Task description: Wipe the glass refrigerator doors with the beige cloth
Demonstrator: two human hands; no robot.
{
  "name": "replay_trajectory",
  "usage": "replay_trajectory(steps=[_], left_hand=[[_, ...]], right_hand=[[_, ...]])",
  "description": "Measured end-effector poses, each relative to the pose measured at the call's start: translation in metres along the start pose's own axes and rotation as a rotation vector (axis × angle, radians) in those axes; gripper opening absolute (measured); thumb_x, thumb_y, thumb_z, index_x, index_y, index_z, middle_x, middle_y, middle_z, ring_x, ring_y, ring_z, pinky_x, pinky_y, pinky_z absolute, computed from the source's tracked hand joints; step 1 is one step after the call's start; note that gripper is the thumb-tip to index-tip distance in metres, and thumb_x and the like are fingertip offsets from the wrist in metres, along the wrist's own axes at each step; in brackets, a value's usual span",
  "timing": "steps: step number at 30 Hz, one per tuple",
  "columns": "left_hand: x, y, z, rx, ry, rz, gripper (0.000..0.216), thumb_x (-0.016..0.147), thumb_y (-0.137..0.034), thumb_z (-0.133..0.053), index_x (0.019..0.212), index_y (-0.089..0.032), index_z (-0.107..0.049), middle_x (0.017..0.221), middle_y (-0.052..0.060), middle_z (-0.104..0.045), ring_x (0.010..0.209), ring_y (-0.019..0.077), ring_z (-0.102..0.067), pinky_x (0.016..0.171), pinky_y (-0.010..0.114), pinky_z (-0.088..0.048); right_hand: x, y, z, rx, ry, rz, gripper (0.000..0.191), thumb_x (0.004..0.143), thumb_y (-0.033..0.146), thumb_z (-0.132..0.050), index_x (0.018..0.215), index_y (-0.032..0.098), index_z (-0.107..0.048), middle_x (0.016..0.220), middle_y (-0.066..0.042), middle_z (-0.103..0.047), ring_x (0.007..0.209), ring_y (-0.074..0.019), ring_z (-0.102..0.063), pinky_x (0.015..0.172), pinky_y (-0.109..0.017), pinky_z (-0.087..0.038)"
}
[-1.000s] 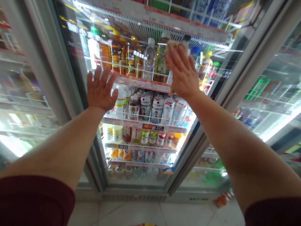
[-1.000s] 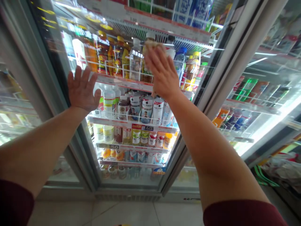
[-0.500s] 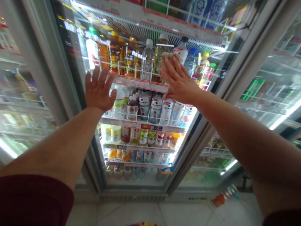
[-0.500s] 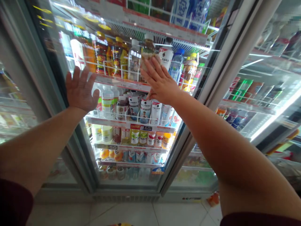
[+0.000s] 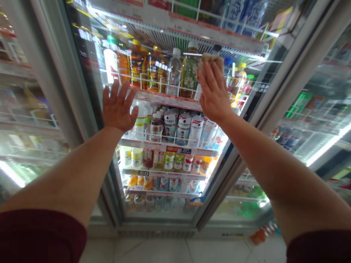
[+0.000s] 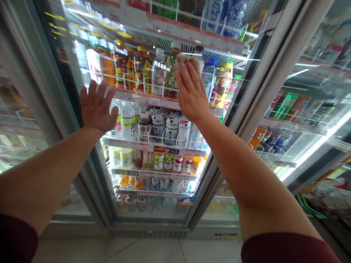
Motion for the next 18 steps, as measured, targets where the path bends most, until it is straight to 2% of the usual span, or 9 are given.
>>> replay_trajectory(steps=[3, 6, 9, 12, 16, 18], left_hand=[[0.000, 0.001, -0.001, 0.018, 0.007, -0.006, 0.061, 0.090, -0.073, -0.042, 0.147, -0.052, -0.043, 0.147, 0.015, -0.044, 0.158, 0.0216, -0.006, 0.091, 0.057, -0.019], [-0.001, 0.002, -0.001, 0.036, 0.000, -0.033, 0.060, 0.093, -0.070, -0.039, 0.150, -0.053, -0.039, 0.147, 0.018, -0.044, 0.158, 0.0239, -0.005, 0.087, 0.057, -0.017], [-0.001, 0.001, -0.001, 0.056, -0.002, -0.056, 0.058, 0.095, -0.068, -0.037, 0.151, -0.053, -0.036, 0.149, 0.019, -0.043, 0.158, 0.0250, -0.005, 0.084, 0.054, -0.017], [0.000, -0.001, 0.000, 0.072, 0.014, -0.042, 0.058, 0.096, -0.069, -0.033, 0.151, -0.052, -0.035, 0.148, 0.020, -0.043, 0.158, 0.0229, -0.003, 0.085, 0.050, -0.017], [0.001, -0.004, 0.001, 0.049, 0.023, 0.014, 0.065, 0.091, -0.080, -0.028, 0.146, -0.049, -0.044, 0.138, 0.025, -0.046, 0.157, 0.0246, -0.005, 0.085, 0.047, -0.014], [0.001, -0.006, 0.001, 0.041, 0.025, 0.026, 0.067, 0.090, -0.082, -0.028, 0.144, -0.047, -0.046, 0.137, 0.025, -0.046, 0.157, 0.0254, -0.005, 0.085, 0.047, -0.013]], right_hand=[[-0.011, 0.022, -0.004, -0.029, 0.106, 0.087, 0.072, 0.102, 0.050, -0.033, 0.168, 0.025, -0.022, 0.174, -0.004, -0.027, 0.164, -0.0296, -0.011, 0.134, -0.062, -0.013], [-0.012, 0.021, 0.004, -0.012, 0.174, 0.132, 0.066, 0.103, 0.043, -0.031, 0.168, 0.033, -0.024, 0.173, 0.002, -0.030, 0.163, -0.0259, -0.017, 0.135, -0.058, -0.014], [-0.007, 0.009, 0.009, -0.005, 0.090, 0.019, 0.065, 0.104, 0.038, -0.027, 0.168, 0.037, -0.021, 0.173, 0.005, -0.030, 0.164, -0.0261, -0.015, 0.134, -0.061, -0.013], [-0.008, 0.012, 0.003, 0.000, 0.038, -0.050, 0.066, 0.104, 0.040, -0.026, 0.169, 0.035, -0.017, 0.174, 0.004, -0.027, 0.164, -0.0277, -0.011, 0.134, -0.064, -0.011], [-0.010, 0.024, -0.003, 0.023, 0.184, 0.109, 0.065, 0.104, 0.042, -0.027, 0.168, 0.034, -0.020, 0.171, 0.004, -0.033, 0.163, -0.0248, -0.017, 0.135, -0.059, -0.012], [-0.007, 0.018, 0.001, 0.021, 0.188, 0.124, 0.063, 0.105, 0.040, -0.026, 0.168, 0.036, -0.021, 0.171, 0.006, -0.034, 0.163, -0.0231, -0.018, 0.135, -0.059, -0.012]])
Point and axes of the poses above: each hand's wrist, its own x-axis towards the middle knuckle, its own z-axis out of the back of the hand, y = z × x, the point moved 2 cm from there along x, towards the middle knuckle
